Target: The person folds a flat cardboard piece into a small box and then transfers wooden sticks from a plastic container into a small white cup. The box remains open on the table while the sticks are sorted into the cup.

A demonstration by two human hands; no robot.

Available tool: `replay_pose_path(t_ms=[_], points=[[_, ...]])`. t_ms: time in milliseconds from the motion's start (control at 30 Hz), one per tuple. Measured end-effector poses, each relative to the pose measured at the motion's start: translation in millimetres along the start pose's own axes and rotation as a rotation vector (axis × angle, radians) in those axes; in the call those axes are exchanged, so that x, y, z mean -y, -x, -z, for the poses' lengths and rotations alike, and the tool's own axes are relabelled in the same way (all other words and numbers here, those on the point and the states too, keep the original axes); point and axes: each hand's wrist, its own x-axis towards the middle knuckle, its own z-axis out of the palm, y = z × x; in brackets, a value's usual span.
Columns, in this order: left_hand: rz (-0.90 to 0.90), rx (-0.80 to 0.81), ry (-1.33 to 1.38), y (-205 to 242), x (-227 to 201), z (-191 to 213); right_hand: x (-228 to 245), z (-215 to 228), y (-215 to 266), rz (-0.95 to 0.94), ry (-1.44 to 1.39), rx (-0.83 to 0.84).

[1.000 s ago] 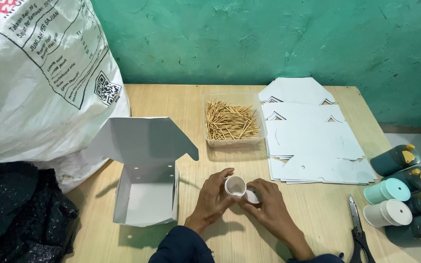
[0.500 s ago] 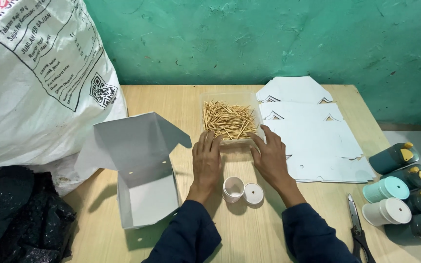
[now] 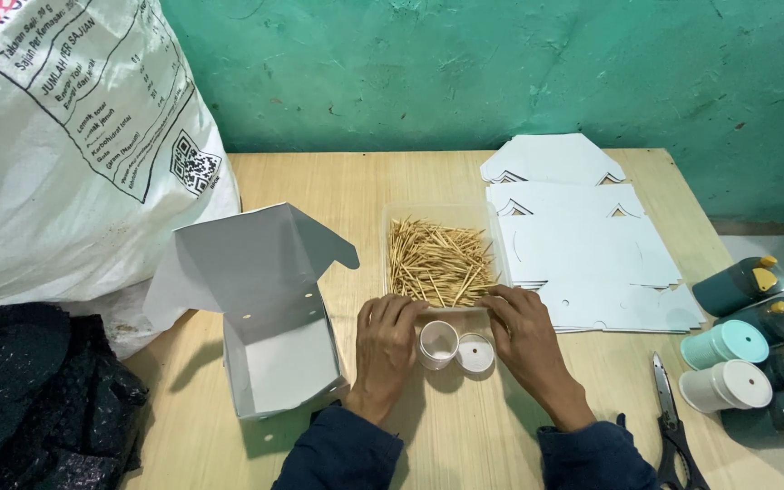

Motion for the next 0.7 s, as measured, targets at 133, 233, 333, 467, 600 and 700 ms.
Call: replay_pose_path(t_ms=[133, 233, 333, 467, 600, 700], points=[[0.035, -0.165, 0.099, 8, -26, 27, 30, 24, 16, 0.007, 0.062, -0.186], [-0.053, -0.19, 0.094, 16, -33, 25, 22, 10, 45, -0.132, -0.03, -0.117], [-0.124, -0.058, 0.029, 18, -35, 31, 27, 4, 56, -0.325, -0.146, 0.215], [-0.155, -0.002, 0.001, 20, -32, 29, 18, -13, 59, -0.342, -0.216, 0.272], [-0.145, -0.049, 0.024, 22, -33, 28, 18, -10, 56, -0.178, -0.183, 0.125], [-0.099, -0.145, 0.103, 11, -35, 27, 21, 5, 45, -0.077, -0.107, 0.037]])
